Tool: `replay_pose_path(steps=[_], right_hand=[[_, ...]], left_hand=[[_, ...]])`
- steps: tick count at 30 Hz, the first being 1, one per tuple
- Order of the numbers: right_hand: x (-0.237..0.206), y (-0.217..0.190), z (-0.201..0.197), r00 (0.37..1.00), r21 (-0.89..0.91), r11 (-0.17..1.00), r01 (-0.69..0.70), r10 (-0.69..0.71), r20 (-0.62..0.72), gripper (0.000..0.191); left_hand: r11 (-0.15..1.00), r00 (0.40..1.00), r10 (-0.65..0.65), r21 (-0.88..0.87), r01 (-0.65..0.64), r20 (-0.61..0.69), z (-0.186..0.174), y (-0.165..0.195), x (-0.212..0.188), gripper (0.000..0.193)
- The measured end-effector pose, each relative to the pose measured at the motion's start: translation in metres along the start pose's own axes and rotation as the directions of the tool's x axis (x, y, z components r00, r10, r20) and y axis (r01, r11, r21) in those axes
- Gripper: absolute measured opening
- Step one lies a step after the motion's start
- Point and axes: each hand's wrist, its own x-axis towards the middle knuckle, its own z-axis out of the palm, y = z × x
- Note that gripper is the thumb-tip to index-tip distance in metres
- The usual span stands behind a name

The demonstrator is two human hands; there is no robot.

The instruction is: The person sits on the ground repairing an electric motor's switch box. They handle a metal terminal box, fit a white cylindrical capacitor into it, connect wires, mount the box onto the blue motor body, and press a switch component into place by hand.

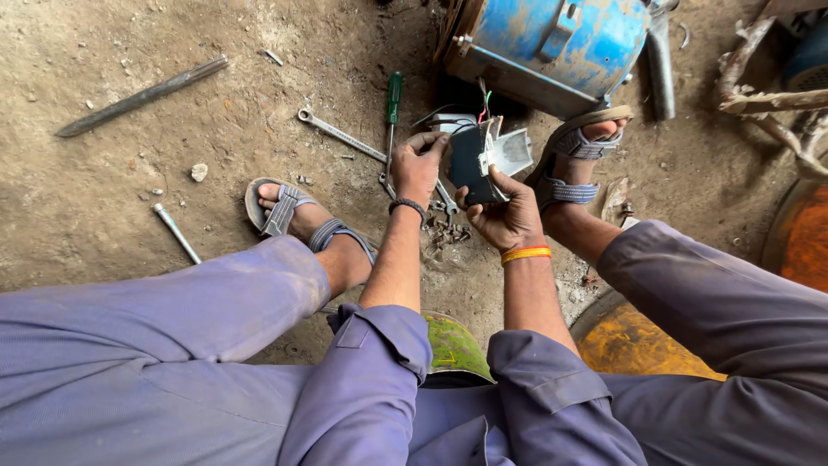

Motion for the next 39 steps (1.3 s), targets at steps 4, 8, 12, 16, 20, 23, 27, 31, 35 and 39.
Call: replay_pose_path(steps=[4, 8, 12, 16, 20, 23, 27, 31, 35, 39], right_hand=[[0.003, -0.003, -0.002, 0.997, -0.148, 0.988, 0.036, -0.045, -0.057, 0.043], [0.008, -0.002, 0.005, 0.976, -0.399, 0.905, 0.151, -0.201, -0.086, 0.04], [0.015, 0.008, 0.014, 0.945, -0.452, 0.855, 0.253, -0.32, -0.075, 0.036], [0.013, 0.015, 0.017, 0.939, -0.414, 0.847, 0.333, -0.338, 0.065, 0.043], [0.003, 0.008, 0.009, 0.965, -0.292, 0.928, 0.233, -0.183, 0.188, 0.07], [-0.002, -0.001, -0.003, 0.964, -0.311, 0.92, 0.239, -0.186, 0.191, 0.075], [-0.003, -0.008, -0.024, 0.941, -0.252, 0.928, 0.275, -0.206, 0.268, 0.067], [0.005, -0.01, -0.031, 0.91, -0.154, 0.952, 0.264, -0.193, 0.368, 0.063], [0.012, -0.005, -0.03, 0.905, -0.074, 0.968, 0.241, -0.197, 0.378, 0.062], [0.016, -0.011, -0.04, 0.906, -0.067, 0.962, 0.266, -0.225, 0.36, 0.062]], left_hand=[[0.986, 0.976, -0.138, -0.119, 0.119, -0.166, 0.001, 0.011, 0.0, 0.015], [0.956, 0.932, -0.282, -0.149, 0.253, -0.229, -0.003, 0.023, -0.001, 0.026], [0.987, 0.986, -0.158, -0.001, 0.159, -0.053, 0.004, 0.032, -0.013, 0.048], [0.969, 0.991, -0.128, 0.217, 0.114, 0.05, 0.023, 0.027, -0.026, 0.062], [0.992, 0.987, 0.074, 0.09, -0.088, 0.14, 0.023, 0.011, -0.023, 0.065], [0.988, 0.968, 0.12, 0.065, -0.138, 0.222, 0.024, 0.002, -0.025, 0.07], [0.972, 0.943, 0.093, 0.179, -0.156, 0.319, 0.029, 0.003, -0.033, 0.083], [0.993, 0.887, 0.105, 0.0, -0.118, 0.45, 0.029, 0.014, -0.035, 0.096], [0.987, 0.851, 0.136, 0.004, -0.16, 0.507, 0.019, 0.021, -0.03, 0.101], [0.969, 0.851, 0.144, 0.103, -0.226, 0.505, 0.025, 0.017, -0.027, 0.101]])
